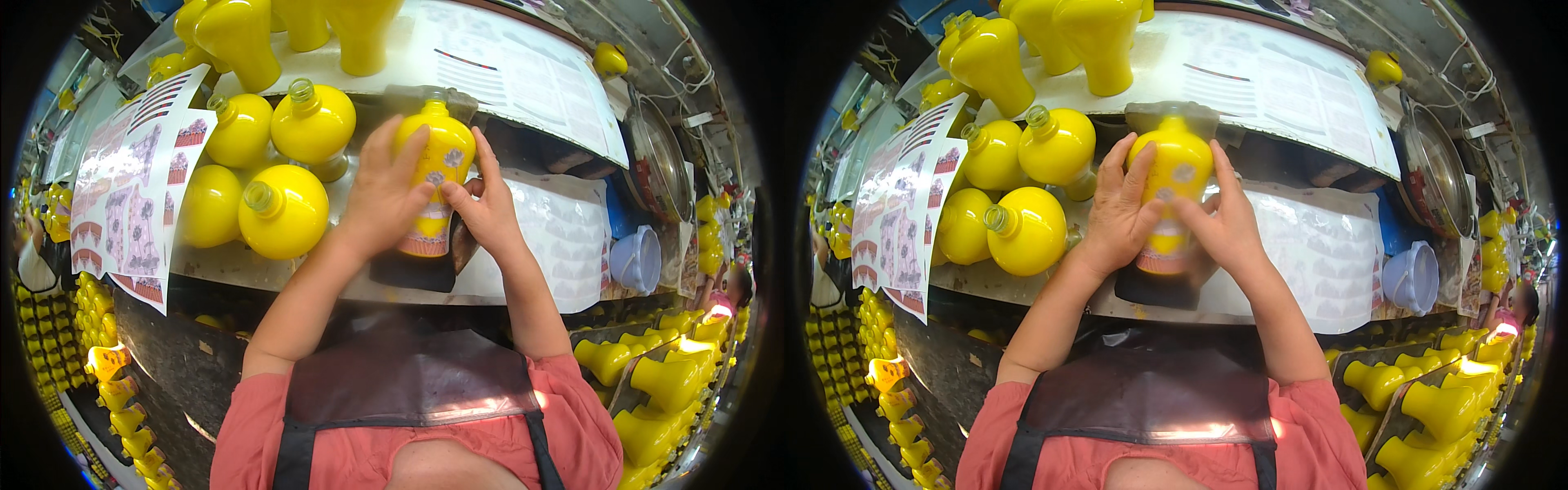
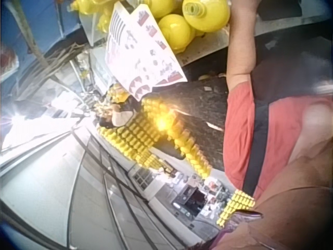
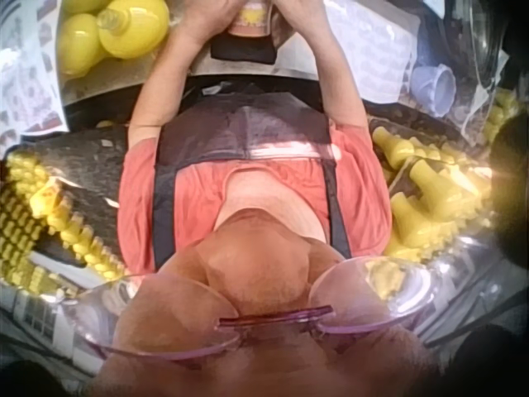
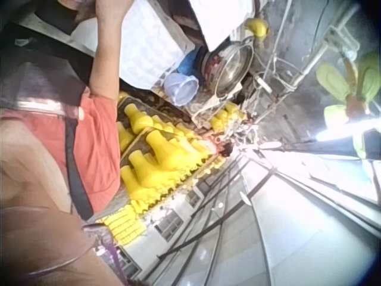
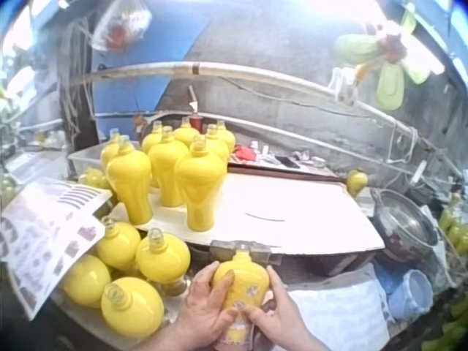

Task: The person applies printed labels to yellow plastic bottles, smoothing each label around the curved surface and then placing the labeled bottles on a nearby table. The person handles the bottles one at a time, repeating the labeling process for multiple units.

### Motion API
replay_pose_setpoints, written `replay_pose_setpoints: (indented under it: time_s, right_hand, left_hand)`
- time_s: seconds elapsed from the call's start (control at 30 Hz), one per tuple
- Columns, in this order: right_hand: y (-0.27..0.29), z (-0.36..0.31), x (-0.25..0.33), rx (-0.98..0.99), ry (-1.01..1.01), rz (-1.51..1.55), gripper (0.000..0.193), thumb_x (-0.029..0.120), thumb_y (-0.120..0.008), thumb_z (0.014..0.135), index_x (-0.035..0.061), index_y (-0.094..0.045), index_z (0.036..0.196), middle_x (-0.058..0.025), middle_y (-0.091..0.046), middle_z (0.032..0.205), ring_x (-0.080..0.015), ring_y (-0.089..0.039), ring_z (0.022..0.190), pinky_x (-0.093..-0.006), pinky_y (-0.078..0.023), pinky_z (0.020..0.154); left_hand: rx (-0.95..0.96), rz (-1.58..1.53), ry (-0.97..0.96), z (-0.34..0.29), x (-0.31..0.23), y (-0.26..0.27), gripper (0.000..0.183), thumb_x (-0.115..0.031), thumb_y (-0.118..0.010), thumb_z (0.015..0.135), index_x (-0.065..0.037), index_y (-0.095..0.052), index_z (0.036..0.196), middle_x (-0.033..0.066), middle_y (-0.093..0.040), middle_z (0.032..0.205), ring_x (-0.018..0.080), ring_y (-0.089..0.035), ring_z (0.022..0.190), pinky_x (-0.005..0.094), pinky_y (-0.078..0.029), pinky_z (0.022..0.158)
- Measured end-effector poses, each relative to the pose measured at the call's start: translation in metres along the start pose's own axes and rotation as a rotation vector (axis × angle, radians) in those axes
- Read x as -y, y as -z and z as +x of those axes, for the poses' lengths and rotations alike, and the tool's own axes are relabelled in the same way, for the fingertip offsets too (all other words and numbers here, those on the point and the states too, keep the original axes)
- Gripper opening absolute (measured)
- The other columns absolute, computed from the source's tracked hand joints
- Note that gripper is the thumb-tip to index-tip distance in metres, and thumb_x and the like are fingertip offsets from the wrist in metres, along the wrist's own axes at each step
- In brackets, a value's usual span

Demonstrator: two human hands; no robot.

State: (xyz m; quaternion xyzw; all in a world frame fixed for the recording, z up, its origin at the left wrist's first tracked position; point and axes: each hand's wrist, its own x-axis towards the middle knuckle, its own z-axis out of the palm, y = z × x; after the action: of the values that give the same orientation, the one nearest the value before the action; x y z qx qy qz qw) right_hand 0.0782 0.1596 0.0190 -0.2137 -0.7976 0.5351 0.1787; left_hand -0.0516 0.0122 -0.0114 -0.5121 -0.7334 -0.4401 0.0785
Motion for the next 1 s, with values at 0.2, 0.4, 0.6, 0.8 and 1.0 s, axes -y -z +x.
replay_pose_setpoints:
  time_s: [0.2, 0.4, 0.6, 0.8, 1.0]
  right_hand:
    - [-0.001, 0.000, 0.003, -0.003, -0.009, 0.021, 0.094, 0.029, -0.076, 0.084, 0.0026, -0.027, 0.159, -0.0216, -0.054, 0.140, -0.0152, -0.060, 0.079, -0.0285, -0.052, 0.074]
    - [0.005, 0.000, -0.001, 0.055, -0.043, 0.030, 0.081, 0.023, -0.069, 0.095, 0.0081, -0.025, 0.162, -0.0117, -0.053, 0.141, -0.0092, -0.059, 0.081, -0.0254, -0.053, 0.078]
    - [0.012, 0.000, -0.011, 0.082, -0.044, 0.179, 0.079, 0.019, -0.064, 0.096, 0.0122, -0.023, 0.163, -0.0077, -0.067, 0.100, -0.0101, -0.059, 0.076, -0.0257, -0.050, 0.071]
    - [0.011, -0.008, -0.014, 0.132, -0.150, 0.087, 0.090, 0.021, -0.069, 0.090, 0.0128, -0.017, 0.164, -0.0126, -0.067, 0.114, -0.0102, -0.057, 0.072, -0.0269, -0.050, 0.070]
    - [0.006, -0.008, -0.012, 0.091, -0.106, 0.091, 0.095, 0.023, -0.072, 0.087, 0.0119, -0.016, 0.164, -0.0133, -0.067, 0.113, -0.0113, -0.057, 0.071, -0.0279, -0.050, 0.070]
  left_hand:
    - [-0.016, 0.009, -0.028, 0.001, 0.000, 0.000, 0.068, -0.030, -0.066, 0.089, -0.011, -0.042, 0.150, 0.0246, -0.033, 0.152, 0.0460, -0.034, 0.139, 0.0512, -0.029, 0.118]
    - [-0.019, 0.010, -0.046, 0.000, 0.005, -0.002, 0.070, -0.032, -0.064, 0.091, -0.007, -0.039, 0.152, 0.0253, -0.034, 0.151, 0.0454, -0.036, 0.138, 0.0502, -0.027, 0.119]
    - [-0.099, -0.459, 0.190, -0.013, 0.008, -0.004, 0.073, -0.028, -0.064, 0.093, -0.003, -0.033, 0.155, 0.0228, -0.036, 0.151, 0.0387, -0.040, 0.138, 0.0466, -0.034, 0.116]
    - [-0.011, -0.640, 0.329, -0.032, 0.009, -0.007, 0.078, -0.025, -0.066, 0.095, -0.004, -0.025, 0.157, 0.0187, -0.033, 0.149, 0.0345, -0.044, 0.134, 0.0436, -0.045, 0.109]
    - [-0.008, -0.679, 0.334, -0.035, 0.010, -0.013, 0.079, -0.027, -0.068, 0.096, -0.004, -0.024, 0.158, 0.0182, -0.030, 0.149, 0.0332, -0.045, 0.133, 0.0438, -0.045, 0.109]
